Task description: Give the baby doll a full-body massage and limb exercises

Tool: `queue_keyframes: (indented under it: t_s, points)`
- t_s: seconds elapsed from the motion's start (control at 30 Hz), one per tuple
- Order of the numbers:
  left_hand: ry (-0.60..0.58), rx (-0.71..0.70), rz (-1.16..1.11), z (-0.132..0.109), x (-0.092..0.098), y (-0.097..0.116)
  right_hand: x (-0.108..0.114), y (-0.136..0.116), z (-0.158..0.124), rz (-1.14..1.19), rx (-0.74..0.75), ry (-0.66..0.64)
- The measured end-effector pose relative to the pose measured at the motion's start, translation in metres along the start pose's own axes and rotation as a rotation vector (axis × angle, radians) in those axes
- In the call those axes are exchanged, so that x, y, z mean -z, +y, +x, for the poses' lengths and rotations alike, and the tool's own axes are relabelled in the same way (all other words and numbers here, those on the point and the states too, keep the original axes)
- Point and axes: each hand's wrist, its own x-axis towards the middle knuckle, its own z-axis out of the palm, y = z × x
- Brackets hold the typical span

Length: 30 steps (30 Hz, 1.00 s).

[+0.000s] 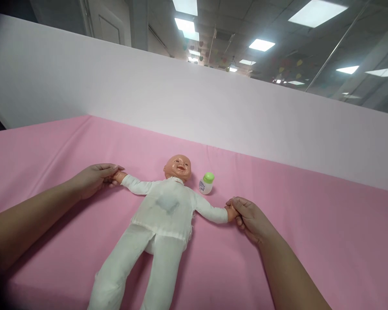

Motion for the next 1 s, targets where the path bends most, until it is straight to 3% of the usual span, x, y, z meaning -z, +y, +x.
queue_keyframes:
  t_s: [0.17,0.37,0.6,0.8,1.0]
  points:
    - [0.006,0.045,-0.037,0.003,0.001,0.0,0.002,-0.002,0.003,0.092,0.033,0.063]
    - [-0.039,0.042,-0.091,0.003,0.003,0.0,0.002,-0.007,0.0,0.251,0.083,-0.028]
    - [-0.063,-0.015,-0.025,0.0,0.005,0.0,-0.006,-0.007,-0.003,0.12,0.091,-0.14]
    - [-0.036,-0.034,0.014,-0.005,0.001,0.004,-0.011,-0.003,0.002,-0.006,0.069,-0.068]
    - [-0.016,-0.009,0.011,0.0,0.006,-0.001,-0.009,0.002,0.006,0.057,0.04,0.043]
